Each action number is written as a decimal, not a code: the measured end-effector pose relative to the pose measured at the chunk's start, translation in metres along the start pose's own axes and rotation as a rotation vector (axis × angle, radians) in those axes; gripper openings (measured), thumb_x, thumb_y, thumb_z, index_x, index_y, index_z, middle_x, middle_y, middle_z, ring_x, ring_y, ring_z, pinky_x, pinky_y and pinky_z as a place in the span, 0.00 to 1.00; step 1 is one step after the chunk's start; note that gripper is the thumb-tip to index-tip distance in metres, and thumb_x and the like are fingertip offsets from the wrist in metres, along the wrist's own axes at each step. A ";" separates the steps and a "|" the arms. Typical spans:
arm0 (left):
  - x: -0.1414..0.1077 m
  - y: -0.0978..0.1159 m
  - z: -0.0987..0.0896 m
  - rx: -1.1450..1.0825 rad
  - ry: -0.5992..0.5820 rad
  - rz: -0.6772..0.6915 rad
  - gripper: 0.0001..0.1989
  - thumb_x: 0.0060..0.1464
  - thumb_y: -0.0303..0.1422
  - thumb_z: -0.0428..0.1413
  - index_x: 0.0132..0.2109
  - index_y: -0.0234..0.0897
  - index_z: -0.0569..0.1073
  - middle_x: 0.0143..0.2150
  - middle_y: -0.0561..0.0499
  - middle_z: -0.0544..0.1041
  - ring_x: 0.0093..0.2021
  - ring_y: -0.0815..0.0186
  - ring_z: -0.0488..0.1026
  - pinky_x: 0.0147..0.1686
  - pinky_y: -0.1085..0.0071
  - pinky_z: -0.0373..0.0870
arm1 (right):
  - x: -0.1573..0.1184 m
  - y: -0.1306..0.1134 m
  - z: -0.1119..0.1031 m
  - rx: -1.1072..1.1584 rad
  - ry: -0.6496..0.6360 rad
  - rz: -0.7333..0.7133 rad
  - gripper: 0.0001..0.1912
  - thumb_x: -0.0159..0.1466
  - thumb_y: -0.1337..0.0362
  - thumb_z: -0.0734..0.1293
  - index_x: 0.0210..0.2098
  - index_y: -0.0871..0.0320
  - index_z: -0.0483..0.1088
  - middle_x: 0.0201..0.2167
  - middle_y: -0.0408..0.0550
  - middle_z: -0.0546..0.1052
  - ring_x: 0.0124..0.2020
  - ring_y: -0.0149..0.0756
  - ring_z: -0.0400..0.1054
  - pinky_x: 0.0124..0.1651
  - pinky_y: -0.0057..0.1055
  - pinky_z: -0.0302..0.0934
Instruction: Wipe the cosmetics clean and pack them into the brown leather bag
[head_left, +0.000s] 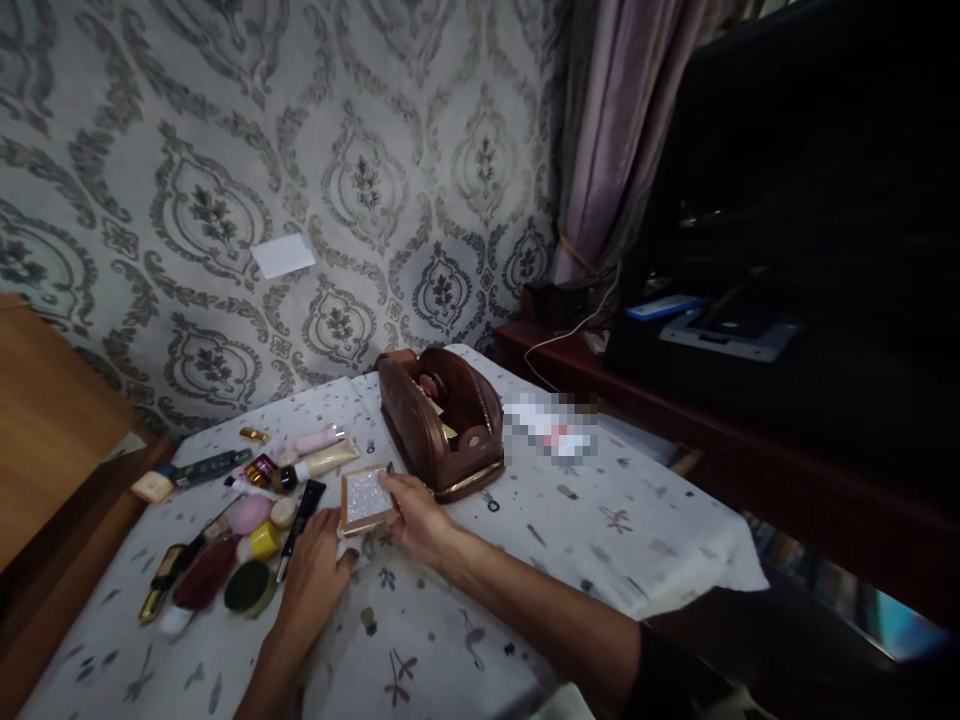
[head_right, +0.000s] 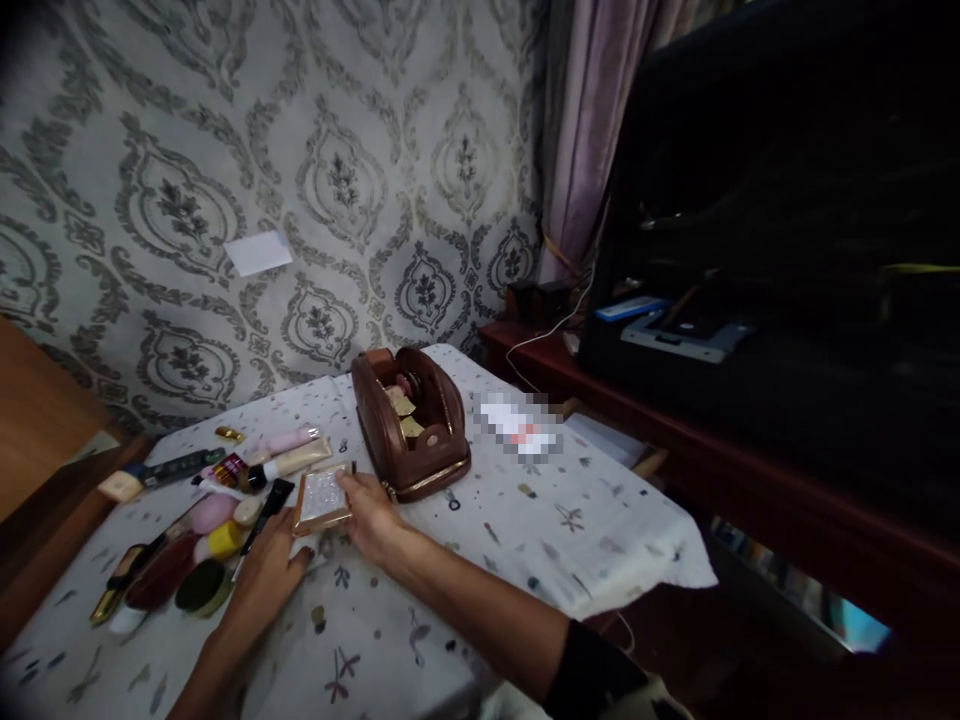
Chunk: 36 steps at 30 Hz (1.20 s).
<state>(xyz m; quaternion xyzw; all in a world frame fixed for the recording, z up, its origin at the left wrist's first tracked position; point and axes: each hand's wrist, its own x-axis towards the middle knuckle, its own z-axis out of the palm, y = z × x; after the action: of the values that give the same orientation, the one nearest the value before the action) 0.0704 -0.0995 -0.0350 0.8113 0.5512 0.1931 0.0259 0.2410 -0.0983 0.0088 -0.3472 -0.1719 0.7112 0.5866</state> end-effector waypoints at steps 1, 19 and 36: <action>0.000 -0.001 0.001 0.019 0.008 -0.002 0.21 0.49 0.24 0.49 0.51 0.35 0.72 0.50 0.42 0.76 0.55 0.51 0.70 0.55 0.54 0.67 | -0.004 -0.007 0.002 -0.016 -0.027 -0.025 0.10 0.59 0.62 0.72 0.29 0.60 0.69 0.21 0.41 0.73 0.23 0.29 0.69 0.28 0.24 0.63; 0.001 -0.017 0.006 0.137 -0.068 0.145 0.21 0.54 0.25 0.51 0.56 0.36 0.71 0.54 0.42 0.74 0.53 0.53 0.70 0.47 0.59 0.69 | 0.039 -0.210 0.012 -2.153 0.262 -0.654 0.13 0.65 0.65 0.62 0.45 0.63 0.72 0.44 0.60 0.79 0.46 0.46 0.73 0.41 0.31 0.62; 0.003 -0.012 0.002 0.162 -0.142 0.119 0.22 0.56 0.24 0.48 0.56 0.37 0.71 0.56 0.44 0.73 0.55 0.53 0.69 0.48 0.59 0.67 | 0.083 -0.190 0.003 -2.349 0.130 -0.442 0.17 0.66 0.68 0.64 0.53 0.69 0.71 0.52 0.68 0.75 0.54 0.49 0.72 0.50 0.35 0.65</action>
<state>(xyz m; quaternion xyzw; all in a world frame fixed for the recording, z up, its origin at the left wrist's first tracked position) 0.0608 -0.0917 -0.0387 0.8536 0.5128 0.0911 -0.0124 0.3690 0.0296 0.1104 -0.6689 -0.7427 -0.0157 0.0281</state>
